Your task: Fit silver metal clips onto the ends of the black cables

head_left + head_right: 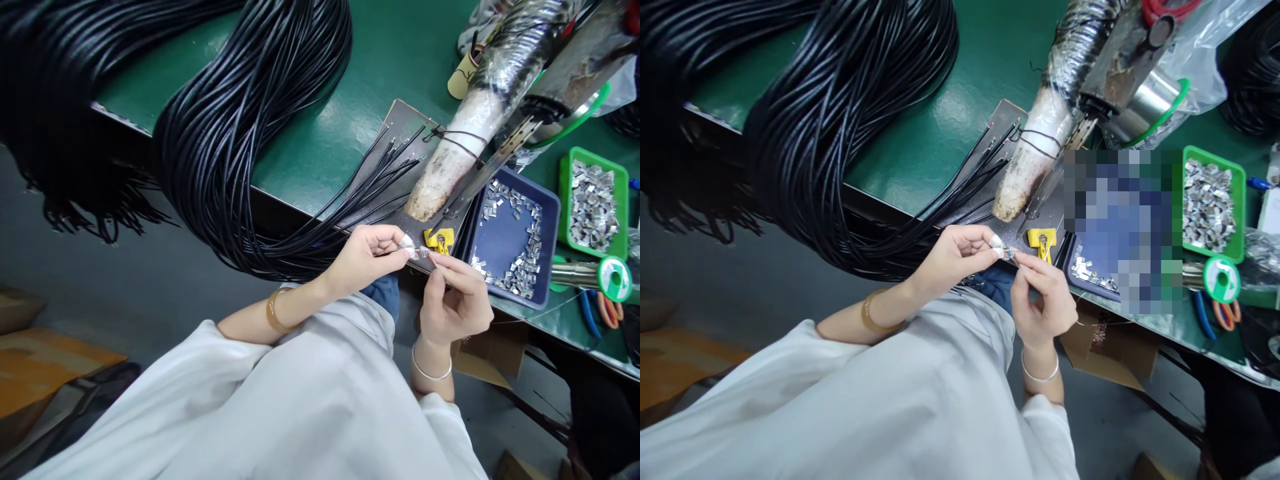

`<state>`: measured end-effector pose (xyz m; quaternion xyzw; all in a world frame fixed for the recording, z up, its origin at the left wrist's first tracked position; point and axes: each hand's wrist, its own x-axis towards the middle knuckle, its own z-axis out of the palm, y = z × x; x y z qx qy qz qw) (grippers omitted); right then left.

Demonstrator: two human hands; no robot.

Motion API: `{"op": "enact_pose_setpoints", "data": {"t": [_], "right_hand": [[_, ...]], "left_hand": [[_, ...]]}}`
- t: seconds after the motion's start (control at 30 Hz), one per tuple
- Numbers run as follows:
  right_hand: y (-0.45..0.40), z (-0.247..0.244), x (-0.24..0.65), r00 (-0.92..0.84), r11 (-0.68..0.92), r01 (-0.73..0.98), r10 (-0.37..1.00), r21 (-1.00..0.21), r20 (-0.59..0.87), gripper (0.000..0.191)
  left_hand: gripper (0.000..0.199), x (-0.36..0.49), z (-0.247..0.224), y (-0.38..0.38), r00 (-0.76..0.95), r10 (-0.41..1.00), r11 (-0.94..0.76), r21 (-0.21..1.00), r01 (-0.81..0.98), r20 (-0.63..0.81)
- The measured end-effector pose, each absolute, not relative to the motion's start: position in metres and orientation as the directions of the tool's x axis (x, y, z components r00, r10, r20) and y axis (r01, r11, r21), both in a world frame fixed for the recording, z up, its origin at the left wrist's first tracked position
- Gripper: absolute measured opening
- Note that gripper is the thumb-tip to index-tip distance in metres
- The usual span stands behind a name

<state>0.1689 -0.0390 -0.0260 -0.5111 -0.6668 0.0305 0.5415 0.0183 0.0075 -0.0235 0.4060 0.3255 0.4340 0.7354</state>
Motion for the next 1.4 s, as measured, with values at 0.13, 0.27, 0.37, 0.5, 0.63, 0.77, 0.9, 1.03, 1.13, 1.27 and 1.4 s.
{"op": "enact_pose_setpoints", "data": {"t": [0.13, 0.27, 0.37, 0.5, 0.63, 0.77, 0.9, 1.03, 1.13, 1.27, 1.4], "right_hand": [[-0.034, -0.028, 0.17, 0.234, 0.417, 0.542, 0.759, -0.73, 0.607, 0.013], [-0.032, -0.029, 0.171, 0.182, 0.428, 0.588, 0.757, -0.686, 0.628, 0.015], [-0.032, -0.031, 0.172, 0.111, 0.455, 0.679, 0.712, -0.576, 0.693, 0.02], [-0.029, -0.033, 0.174, 0.042, 0.471, 0.76, 0.652, -0.447, 0.757, 0.024], [-0.026, -0.034, 0.176, 0.006, 0.486, 0.772, 0.64, -0.41, 0.768, 0.023], [-0.025, -0.036, 0.177, -0.018, 0.494, 0.775, 0.641, -0.394, 0.767, 0.024], [-0.024, -0.037, 0.178, -0.035, 0.498, 0.787, 0.625, -0.364, 0.78, 0.024], [-0.022, -0.036, 0.178, -0.04, 0.497, 0.792, 0.623, -0.355, 0.781, 0.024], [-0.021, -0.033, 0.177, -0.041, 0.496, 0.798, 0.613, -0.344, 0.789, 0.024], [-0.021, -0.028, 0.174, -0.043, 0.477, 0.813, 0.62, -0.333, 0.783, 0.021], [-0.024, -0.029, 0.175, -0.073, 0.493, 0.808, 0.629, -0.324, 0.774, 0.021]], "left_hand": [[0.023, 0.017, -0.024, 0.009, 0.394, 0.909, 0.275, 0.902, -0.332, -0.132], [0.027, 0.019, -0.024, 0.01, 0.348, 0.931, 0.22, 0.927, -0.303, -0.107], [0.026, 0.022, -0.022, 0.012, 0.328, 0.941, 0.197, 0.928, -0.316, -0.088], [0.023, 0.024, -0.021, 0.015, 0.313, 0.946, 0.192, 0.92, -0.341, -0.082], [0.021, 0.024, -0.022, 0.018, 0.295, 0.951, 0.191, 0.927, -0.323, -0.093], [0.022, 0.024, -0.022, 0.019, 0.283, 0.952, 0.197, 0.938, -0.285, -0.114], [0.018, 0.026, -0.021, 0.019, 0.275, 0.957, 0.185, 0.93, -0.318, -0.096], [0.015, 0.028, -0.02, 0.019, 0.253, 0.962, 0.184, 0.934, -0.305, -0.107], [0.014, 0.029, -0.019, 0.019, 0.242, 0.965, 0.172, 0.938, -0.302, -0.099], [0.011, 0.027, -0.018, 0.019, 0.235, 0.969, 0.153, 0.933, -0.324, -0.078], [0.008, 0.025, -0.019, 0.02, 0.259, 0.963, 0.154, 0.936, -0.316, -0.071]]}}
